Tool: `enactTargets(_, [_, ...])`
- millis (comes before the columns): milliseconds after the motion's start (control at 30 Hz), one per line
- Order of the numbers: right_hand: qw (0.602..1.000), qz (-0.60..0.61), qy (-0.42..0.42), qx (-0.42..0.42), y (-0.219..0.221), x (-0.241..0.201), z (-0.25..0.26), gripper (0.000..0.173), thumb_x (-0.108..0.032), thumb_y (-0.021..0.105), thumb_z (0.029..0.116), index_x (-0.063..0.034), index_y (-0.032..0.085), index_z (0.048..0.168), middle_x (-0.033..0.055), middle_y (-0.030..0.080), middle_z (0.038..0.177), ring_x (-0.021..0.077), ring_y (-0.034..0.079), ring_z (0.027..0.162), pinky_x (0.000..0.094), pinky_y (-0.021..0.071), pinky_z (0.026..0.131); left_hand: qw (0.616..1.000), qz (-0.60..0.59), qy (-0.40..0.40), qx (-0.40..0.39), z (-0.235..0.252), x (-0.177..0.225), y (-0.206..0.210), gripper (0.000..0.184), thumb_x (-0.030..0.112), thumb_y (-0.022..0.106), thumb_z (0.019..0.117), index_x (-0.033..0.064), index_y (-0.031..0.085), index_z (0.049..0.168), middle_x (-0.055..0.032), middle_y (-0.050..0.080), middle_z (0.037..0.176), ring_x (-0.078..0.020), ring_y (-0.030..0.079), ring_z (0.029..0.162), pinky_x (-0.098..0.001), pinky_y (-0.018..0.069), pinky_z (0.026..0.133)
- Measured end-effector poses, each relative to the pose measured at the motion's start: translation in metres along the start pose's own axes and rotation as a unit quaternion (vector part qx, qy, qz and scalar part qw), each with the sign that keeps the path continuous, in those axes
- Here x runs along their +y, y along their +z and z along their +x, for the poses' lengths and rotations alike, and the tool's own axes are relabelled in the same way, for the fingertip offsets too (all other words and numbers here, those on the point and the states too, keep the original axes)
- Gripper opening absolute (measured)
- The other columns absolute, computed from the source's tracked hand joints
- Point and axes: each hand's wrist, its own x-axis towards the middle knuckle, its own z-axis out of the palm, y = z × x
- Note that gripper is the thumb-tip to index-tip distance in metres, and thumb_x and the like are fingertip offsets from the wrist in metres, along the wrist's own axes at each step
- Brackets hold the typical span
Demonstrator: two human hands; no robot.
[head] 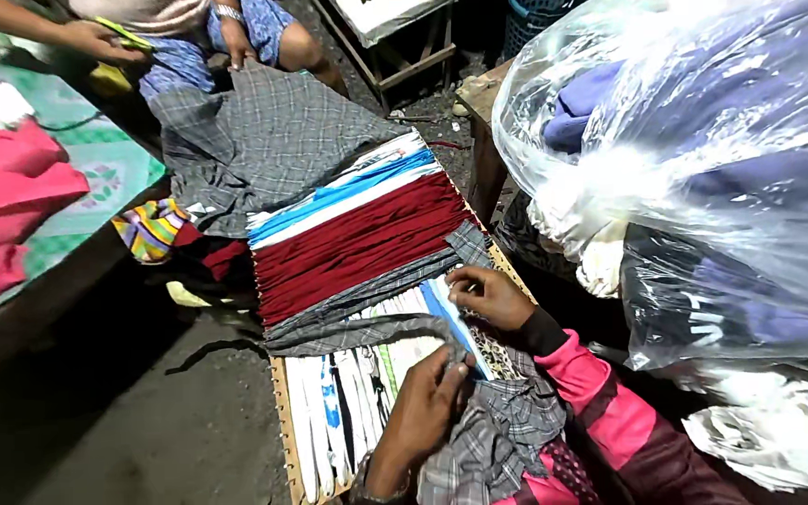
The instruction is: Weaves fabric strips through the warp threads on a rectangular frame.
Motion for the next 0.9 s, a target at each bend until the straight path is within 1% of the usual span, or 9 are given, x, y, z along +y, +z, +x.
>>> enactTargets(67, [0.977, -0.185, 0.021, 0.107, -0.004, 0.021, 0.005, 0.050, -0.027, 0.079, 0.0887, -0.0111, 0.065, 0.134, 0.0138, 0.067, 0.124, 0.0327, 0.063, 0.116, 0.0564, 0.0528, 0.098, 0.983, 0.174, 0.032, -0.046, -0.009, 0.011, -0.006, 0.028, 0.027, 0.045, 0.1081, 0.0109, 0.067, 0.114, -0.0018, 0.064, 0.077, -0.0142, 0.062, 0.065, -0.0371, 0.0560, 0.063])
enactTargets(133, [0.957, -0.249, 0.057, 0.136, -0.006, 0.032, 0.008, 0.062, -0.020, 0.079, 0.0861, -0.0102, 0.058, 0.143, 0.0213, 0.062, 0.130, 0.0438, 0.056, 0.123, 0.0627, 0.0498, 0.098, 0.960, 0.268, 0.048, -0.066, -0.018, 0.025, -0.012, 0.033, 0.034, 0.042, 0.1089, 0.0105, 0.065, 0.107, -0.0037, 0.063, 0.075, -0.0184, 0.064, 0.068, -0.0428, 0.0562, 0.064])
enactTargets(200, [0.954, -0.256, 0.044, 0.149, -0.005, 0.032, 0.004, 0.051, -0.005, 0.067, 0.0894, -0.0105, 0.061, 0.140, 0.0200, 0.066, 0.124, 0.0414, 0.059, 0.119, 0.0586, 0.0510, 0.098, 0.949, 0.303, 0.055, -0.063, -0.026, 0.036, -0.017, 0.038, 0.040, 0.039, 0.1097, 0.0109, 0.063, 0.102, -0.0030, 0.059, 0.070, -0.0192, 0.062, 0.064, -0.0426, 0.0539, 0.060])
enactTargets(367, [0.933, -0.315, -0.050, 0.167, -0.007, 0.017, -0.012, 0.027, -0.006, 0.061, 0.0959, -0.0092, 0.071, 0.121, 0.0130, 0.074, 0.110, 0.0346, 0.068, 0.107, 0.0591, 0.0486, 0.098, 0.941, 0.325, 0.087, -0.035, -0.030, 0.050, -0.037, 0.040, 0.041, 0.038, 0.1103, 0.0109, 0.062, 0.100, -0.0020, 0.055, 0.066, -0.0181, 0.059, 0.059, -0.0404, 0.0513, 0.055])
enactTargets(533, [0.978, -0.185, -0.067, 0.066, -0.008, -0.005, -0.030, 0.029, -0.005, 0.055, 0.0958, -0.0052, 0.069, 0.121, 0.0128, 0.072, 0.101, 0.0255, 0.070, 0.085, 0.0499, 0.0598, 0.077, 0.935, 0.336, 0.056, -0.094, -0.033, 0.051, -0.043, 0.033, 0.032, 0.041, 0.1095, 0.0090, 0.064, 0.104, -0.0067, 0.062, 0.074, -0.0240, 0.065, 0.069, -0.0472, 0.0551, 0.063])
enactTargets(600, [0.987, -0.090, -0.056, -0.123, -0.003, -0.036, -0.058, 0.025, -0.013, 0.055, 0.0973, -0.0099, 0.070, 0.117, 0.0046, 0.070, 0.093, 0.0152, 0.067, 0.078, 0.0402, 0.0586, 0.072, 0.938, 0.311, 0.068, -0.133, -0.043, 0.051, -0.043, 0.031, 0.029, 0.044, 0.1094, 0.0064, 0.065, 0.104, -0.0090, 0.064, 0.076, -0.0257, 0.066, 0.071, -0.0489, 0.0558, 0.066])
enactTargets(733, [0.869, -0.051, -0.028, -0.491, 0.015, -0.056, -0.109, 0.014, -0.013, 0.062, 0.0944, -0.0018, 0.070, 0.095, 0.0128, 0.065, 0.073, 0.0276, 0.065, 0.066, 0.0536, 0.0524, 0.062, 0.933, 0.262, 0.158, -0.192, -0.066, 0.069, -0.043, 0.028, 0.024, 0.048, 0.1077, 0.0047, 0.066, 0.100, -0.0080, 0.062, 0.071, -0.0236, 0.064, 0.064, -0.0455, 0.0538, 0.060])
enactTargets(800, [0.861, -0.098, -0.023, -0.498, 0.016, -0.049, -0.126, 0.018, -0.017, 0.068, 0.0936, -0.0020, 0.071, 0.104, 0.0183, 0.069, 0.080, 0.0363, 0.069, 0.074, 0.0620, 0.0543, 0.068, 0.928, 0.254, 0.189, -0.195, -0.077, 0.080, -0.045, 0.028, 0.024, 0.048, 0.1081, 0.0043, 0.066, 0.098, -0.0081, 0.062, 0.070, -0.0239, 0.064, 0.064, -0.0445, 0.0536, 0.060])
enactTargets(900, [0.899, -0.252, -0.023, -0.358, -0.010, -0.067, -0.126, 0.020, -0.026, 0.070, 0.0937, -0.0076, 0.075, 0.102, 0.0194, 0.072, 0.092, 0.0418, 0.071, 0.087, 0.0673, 0.0555, 0.074, 0.926, 0.266, 0.198, -0.182, -0.080, 0.085, -0.046, 0.027, 0.023, 0.048, 0.1080, 0.0041, 0.065, 0.097, -0.0080, 0.060, 0.068, -0.0241, 0.063, 0.063, -0.0438, 0.0517, 0.058])
